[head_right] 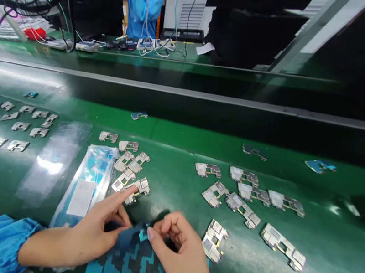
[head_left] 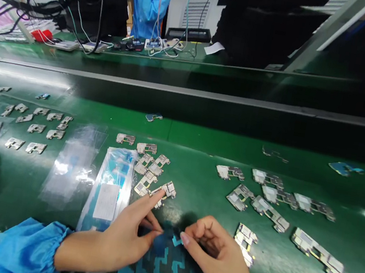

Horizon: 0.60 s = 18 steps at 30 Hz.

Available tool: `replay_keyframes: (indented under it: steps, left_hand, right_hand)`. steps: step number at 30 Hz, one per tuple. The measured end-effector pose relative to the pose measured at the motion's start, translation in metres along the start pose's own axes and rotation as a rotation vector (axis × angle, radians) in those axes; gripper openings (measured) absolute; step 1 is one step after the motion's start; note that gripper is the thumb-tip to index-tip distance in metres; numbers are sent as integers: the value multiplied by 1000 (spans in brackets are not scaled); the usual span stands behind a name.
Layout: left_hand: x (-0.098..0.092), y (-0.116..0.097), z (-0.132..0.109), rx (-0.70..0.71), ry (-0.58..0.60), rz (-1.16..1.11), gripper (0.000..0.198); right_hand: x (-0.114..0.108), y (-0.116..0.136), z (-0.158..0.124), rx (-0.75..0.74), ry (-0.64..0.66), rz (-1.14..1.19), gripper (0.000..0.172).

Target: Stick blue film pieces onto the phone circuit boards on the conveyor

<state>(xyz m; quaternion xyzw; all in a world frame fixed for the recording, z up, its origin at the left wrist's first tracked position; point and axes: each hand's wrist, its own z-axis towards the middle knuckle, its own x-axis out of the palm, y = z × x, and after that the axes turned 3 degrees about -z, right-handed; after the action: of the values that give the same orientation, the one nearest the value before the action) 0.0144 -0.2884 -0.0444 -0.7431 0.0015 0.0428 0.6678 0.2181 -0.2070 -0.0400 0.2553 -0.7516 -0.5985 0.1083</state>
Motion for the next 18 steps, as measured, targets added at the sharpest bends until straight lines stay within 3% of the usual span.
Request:
replay_keyframes:
  steps: [6, 10, 13, 15, 18]
  left_hand:
    - [-3, -3, 2, -60, -36, 29, 78]
    - [-5, -2, 4, -39, -44, 109, 73]
    - [-8, 5, 5, 23, 9, 290, 78]
    - [-9, 7, 6, 102, 70, 457, 81]
    - [-10, 3, 5, 316, 73, 646, 78]
  right_hand:
    - [-6, 2, 2, 11, 79, -147, 19]
    - [-13, 10, -1, -110, -17, -286, 15]
    - [-20, 19, -4, -201, -62, -368, 15]
    - [-25, 25, -3, -183, -40, -347, 12]
    - [-32, 30, 3, -96, -21, -198, 26]
